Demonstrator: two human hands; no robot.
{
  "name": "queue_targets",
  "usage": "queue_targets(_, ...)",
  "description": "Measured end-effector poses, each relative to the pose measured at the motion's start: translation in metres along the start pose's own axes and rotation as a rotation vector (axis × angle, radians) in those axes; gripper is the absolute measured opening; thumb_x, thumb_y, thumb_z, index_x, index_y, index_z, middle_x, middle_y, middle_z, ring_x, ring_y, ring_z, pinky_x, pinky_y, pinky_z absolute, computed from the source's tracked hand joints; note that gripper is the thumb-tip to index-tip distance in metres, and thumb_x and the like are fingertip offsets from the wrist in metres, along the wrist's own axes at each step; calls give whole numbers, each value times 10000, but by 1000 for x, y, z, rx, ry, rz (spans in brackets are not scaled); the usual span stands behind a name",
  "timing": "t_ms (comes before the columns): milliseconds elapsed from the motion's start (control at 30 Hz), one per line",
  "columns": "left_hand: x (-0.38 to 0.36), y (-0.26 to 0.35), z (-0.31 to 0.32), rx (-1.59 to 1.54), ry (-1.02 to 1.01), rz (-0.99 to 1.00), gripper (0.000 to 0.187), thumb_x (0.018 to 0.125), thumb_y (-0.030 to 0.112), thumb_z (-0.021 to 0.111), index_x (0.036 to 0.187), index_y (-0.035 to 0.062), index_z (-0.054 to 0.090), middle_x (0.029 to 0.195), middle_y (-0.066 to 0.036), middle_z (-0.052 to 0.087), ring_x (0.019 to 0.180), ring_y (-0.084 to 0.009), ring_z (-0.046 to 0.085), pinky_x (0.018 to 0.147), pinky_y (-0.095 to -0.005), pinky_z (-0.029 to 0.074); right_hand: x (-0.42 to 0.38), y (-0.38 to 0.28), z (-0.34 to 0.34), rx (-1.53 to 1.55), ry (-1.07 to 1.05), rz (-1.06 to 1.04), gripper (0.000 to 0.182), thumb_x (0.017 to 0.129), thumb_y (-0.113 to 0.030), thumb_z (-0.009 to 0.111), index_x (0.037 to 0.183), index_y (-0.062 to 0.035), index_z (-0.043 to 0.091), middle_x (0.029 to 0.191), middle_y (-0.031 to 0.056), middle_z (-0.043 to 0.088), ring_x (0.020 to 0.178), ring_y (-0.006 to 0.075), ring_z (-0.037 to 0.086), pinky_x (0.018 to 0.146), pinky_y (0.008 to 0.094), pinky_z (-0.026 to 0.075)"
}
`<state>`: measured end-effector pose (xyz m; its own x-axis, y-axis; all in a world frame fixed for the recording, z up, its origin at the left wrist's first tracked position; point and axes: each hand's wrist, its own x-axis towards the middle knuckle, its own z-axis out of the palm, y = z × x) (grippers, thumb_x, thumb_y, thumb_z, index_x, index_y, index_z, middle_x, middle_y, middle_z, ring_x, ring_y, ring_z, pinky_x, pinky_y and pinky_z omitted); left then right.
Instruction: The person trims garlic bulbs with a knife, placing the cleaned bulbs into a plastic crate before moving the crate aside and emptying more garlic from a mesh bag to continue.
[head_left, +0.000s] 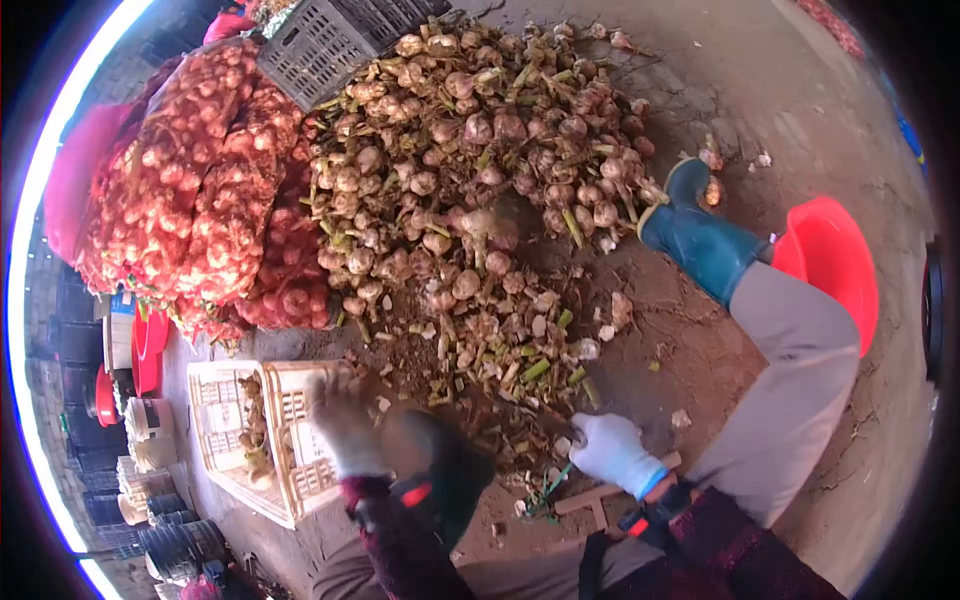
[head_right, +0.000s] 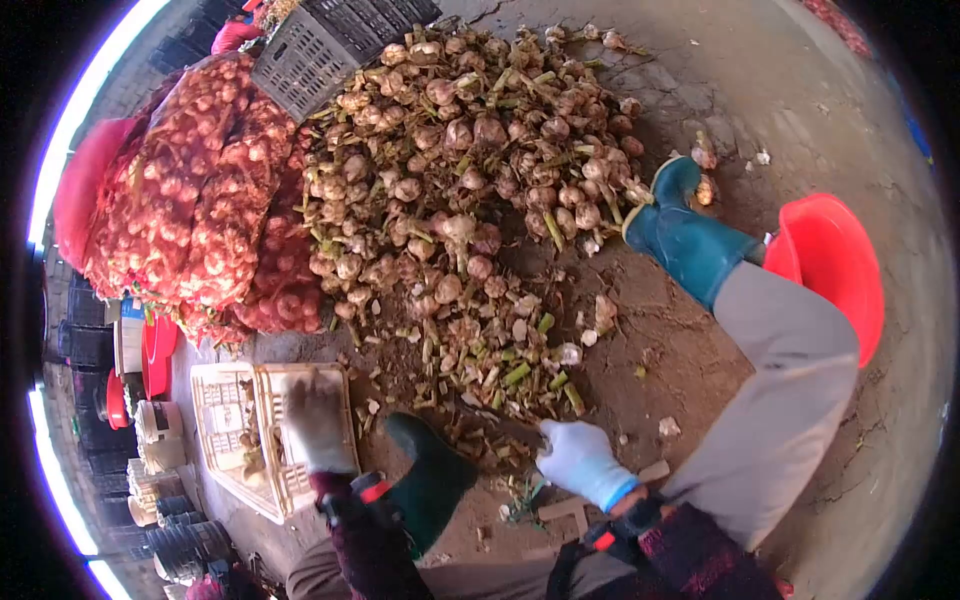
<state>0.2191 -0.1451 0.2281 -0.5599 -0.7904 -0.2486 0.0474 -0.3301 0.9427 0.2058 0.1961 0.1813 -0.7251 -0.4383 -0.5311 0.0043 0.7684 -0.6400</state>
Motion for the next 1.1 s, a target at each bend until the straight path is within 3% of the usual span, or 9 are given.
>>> queue_targets(67, 49, -62, 56, 298, -137, -169, 227, 867, 238, 651, 1003, 58, 625, 799, -67, 651, 599, -127, 577, 529, -290, 467, 7, 6, -2, 45, 18, 24, 231, 752, -272, 629, 876, -77, 631, 728, 166, 651, 737, 380, 642, 673, 485, 501)
queue_targets(167, 85, -169, 118, 494, -133, -473, 303, 860, 319, 662, 1003, 53, 639, 756, -33, 626, 603, -169, 570, 566, -289, 479, 14, 15, -3, 139, -48, 163, 240, 738, -280, 642, 860, -74, 623, 712, 162, 643, 723, 377, 640, 666, 461, 510)
queue_targets(300, 134, -271, 133, 1094, 27, -190, 839, 740, 336, 765, 1292, -152, 364, 1212, -257, 576, 1150, -366, 531, 971, -348, 415, 24, 17, -14, 212, -28, 185, 234, 740, -267, 640, 873, -74, 632, 689, 151, 632, 700, 368, 639, 640, 454, 509)
queue_targets(400, 94, -209, 150, 299, -13, -232, 888, 698, 165, 755, 1393, -99, 269, 1179, -217, 599, 1126, -277, 553, 955, -345, 425, 26, 14, -20, 294, -6, 202, 237, 736, -261, 651, 868, -66, 628, 677, 157, 622, 683, 361, 634, 604, 451, 496)
queue_targets(500, 79, -190, 104, -99, -280, -321, 275, 807, 159, 685, 1026, 18, 596, 956, -38, 630, 888, -164, 596, 860, -303, 442, 20, 17, -21, 335, 137, 139, 199, 745, -227, 662, 783, -42, 598, 598, 168, 575, 601, 376, 596, 545, 436, 471)
queue_targets(633, -26, -115, 81, 61, -369, -375, 358, 804, 142, 728, 1114, 58, 570, 993, -53, 632, 936, -156, 612, 781, -298, 525, 9, 15, -16, 589, 128, 95, 205, 760, -209, 639, 829, -16, 618, 620, 180, 584, 611, 386, 595, 555, 424, 471)
queue_targets(733, -92, -71, 61, 98, -427, -371, 403, 859, 226, 684, 1212, 87, 549, 1055, -77, 624, 969, -210, 614, 835, -381, 518, -6, 10, -21, 337, 130, -89, 178, 759, -195, 625, 850, -42, 619, 673, 175, 606, 662, 377, 610, 594, 439, 476)
queue_targets(900, -167, -10, 40, 293, -610, -285, 576, 802, 6, 714, 1295, 50, 419, 1109, -104, 601, 968, -217, 633, 826, -344, 564, -41, -11, -26, 16, 176, -482, 162, 727, -192, 659, 840, -104, 582, 749, 101, 617, 702, 330, 639, 594, 437, 504)
queue_targets(1100, -191, 5, 13, 152, -442, -392, 535, 833, 60, 707, 1278, 34, 412, 1104, -110, 604, 935, -206, 644, 780, -343, 575, -59, -16, -12, -69, 156, -645, 161, 694, -158, 644, 838, -110, 590, 737, 89, 615, 677, 307, 638, 561, 430, 495)
